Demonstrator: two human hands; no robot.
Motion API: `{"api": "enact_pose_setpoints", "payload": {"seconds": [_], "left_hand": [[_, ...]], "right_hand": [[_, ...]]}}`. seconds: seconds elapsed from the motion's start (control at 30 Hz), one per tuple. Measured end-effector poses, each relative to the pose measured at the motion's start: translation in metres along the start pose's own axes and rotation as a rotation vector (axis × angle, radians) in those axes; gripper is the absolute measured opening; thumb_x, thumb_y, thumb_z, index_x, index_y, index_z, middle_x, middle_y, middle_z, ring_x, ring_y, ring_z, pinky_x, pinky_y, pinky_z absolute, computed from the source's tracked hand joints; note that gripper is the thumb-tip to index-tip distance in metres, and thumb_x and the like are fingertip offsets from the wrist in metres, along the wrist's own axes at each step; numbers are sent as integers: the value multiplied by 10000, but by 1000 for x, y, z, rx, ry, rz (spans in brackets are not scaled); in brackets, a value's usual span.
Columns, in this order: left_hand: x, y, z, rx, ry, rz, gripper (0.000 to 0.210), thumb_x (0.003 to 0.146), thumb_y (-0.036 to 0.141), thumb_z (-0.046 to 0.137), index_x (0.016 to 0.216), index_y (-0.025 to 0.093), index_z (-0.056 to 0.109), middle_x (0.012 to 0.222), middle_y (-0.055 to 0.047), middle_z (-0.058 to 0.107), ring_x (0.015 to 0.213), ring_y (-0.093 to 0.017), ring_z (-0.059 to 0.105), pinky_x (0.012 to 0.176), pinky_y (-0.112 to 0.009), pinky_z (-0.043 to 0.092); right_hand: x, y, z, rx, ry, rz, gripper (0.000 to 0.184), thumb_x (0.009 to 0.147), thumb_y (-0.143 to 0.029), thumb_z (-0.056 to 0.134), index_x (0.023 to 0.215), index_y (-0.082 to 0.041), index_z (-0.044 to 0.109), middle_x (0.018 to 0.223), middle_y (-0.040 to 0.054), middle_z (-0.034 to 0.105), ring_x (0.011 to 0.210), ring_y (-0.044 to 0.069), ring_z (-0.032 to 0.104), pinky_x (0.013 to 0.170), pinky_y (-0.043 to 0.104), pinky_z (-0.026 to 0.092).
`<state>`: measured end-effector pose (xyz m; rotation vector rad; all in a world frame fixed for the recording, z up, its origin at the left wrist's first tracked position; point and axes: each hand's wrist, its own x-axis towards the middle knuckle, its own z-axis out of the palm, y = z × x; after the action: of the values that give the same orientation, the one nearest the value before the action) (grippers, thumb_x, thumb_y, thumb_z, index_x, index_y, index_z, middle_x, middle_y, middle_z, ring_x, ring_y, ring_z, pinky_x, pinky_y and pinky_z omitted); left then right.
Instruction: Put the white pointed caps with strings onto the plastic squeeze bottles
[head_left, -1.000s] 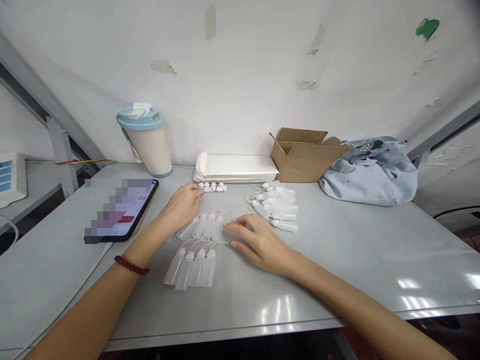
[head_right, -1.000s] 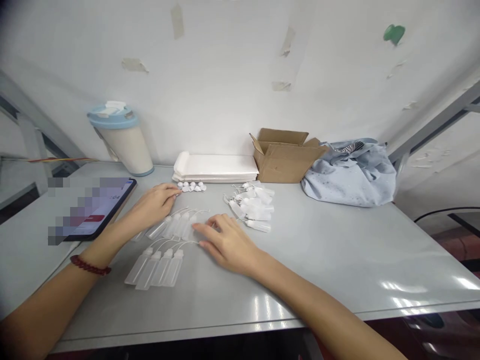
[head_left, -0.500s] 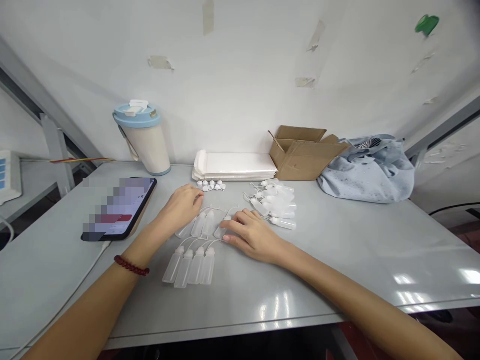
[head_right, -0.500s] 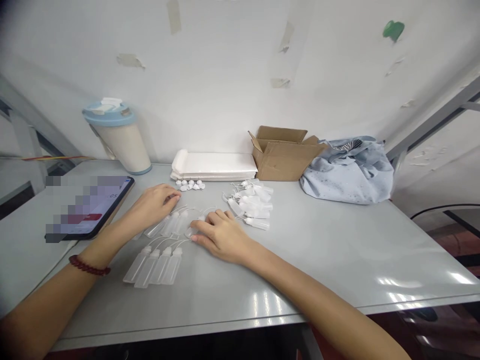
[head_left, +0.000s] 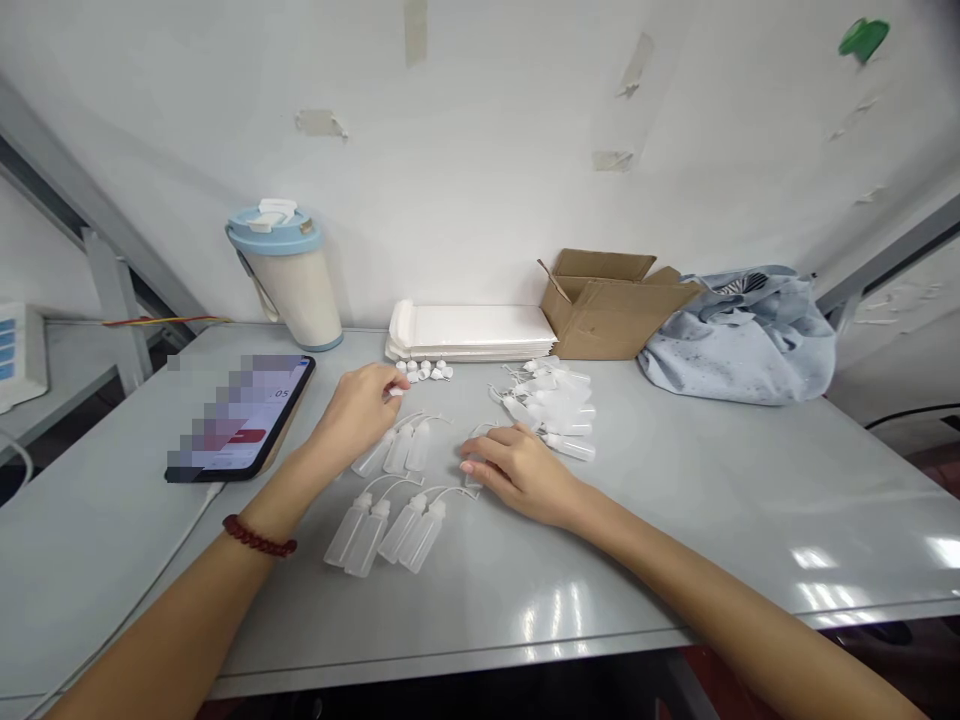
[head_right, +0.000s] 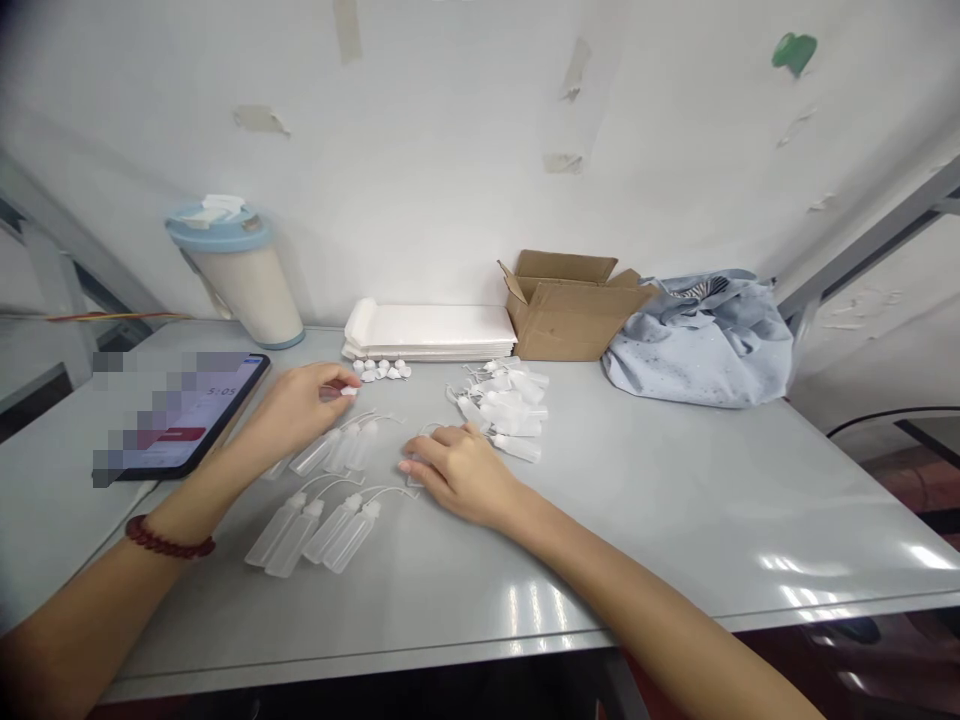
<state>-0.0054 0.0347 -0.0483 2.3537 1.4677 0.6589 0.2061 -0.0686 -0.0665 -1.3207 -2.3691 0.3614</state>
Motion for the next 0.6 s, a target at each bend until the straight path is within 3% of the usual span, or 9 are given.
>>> {"api": "enact_pose_setpoints", "payload": {"seconds": [0.1, 0.2, 0.3, 0.6], "left_hand": [[-4, 12, -4, -184, -24, -69, 183, 738, 236, 534, 878, 170, 629, 926, -62, 704, 851, -219, 661, 756, -317, 514], [-10, 27, -6, -583, -109, -187, 188, 682, 273, 653, 834, 171, 615, 883, -51, 696, 887, -224, 654, 771, -321, 511], [-17, 40, -2, -838, -189, -256, 234, 649, 287, 720, 825, 177, 611, 867, -37, 692, 892, -213, 648, 833, -350, 489], [-31, 61, 9, -1043, -273, -317, 301, 692, 287, 727, 967, 196, 645, 1085, -52, 670, 1069, -217, 591, 943, -350, 434]], "right_hand": [[-4, 2, -4, 34, 87, -13, 262, 972, -319, 397, 1038, -166, 599, 798, 61, 621, 777, 182, 575, 746, 322, 410], [-7, 4, -8, 61, 193, -32, 241, 960, -294, 417, 1061, -160, 589, 819, 71, 605, 777, 182, 557, 742, 322, 435], [-9, 5, -8, 49, 260, -62, 212, 943, -272, 441, 1059, -165, 584, 858, 79, 592, 803, 185, 552, 756, 324, 449], [-11, 6, 2, -164, 237, -161, 239, 905, -134, 397, 982, -159, 622, 849, 89, 563, 758, 184, 500, 715, 312, 428]]}}
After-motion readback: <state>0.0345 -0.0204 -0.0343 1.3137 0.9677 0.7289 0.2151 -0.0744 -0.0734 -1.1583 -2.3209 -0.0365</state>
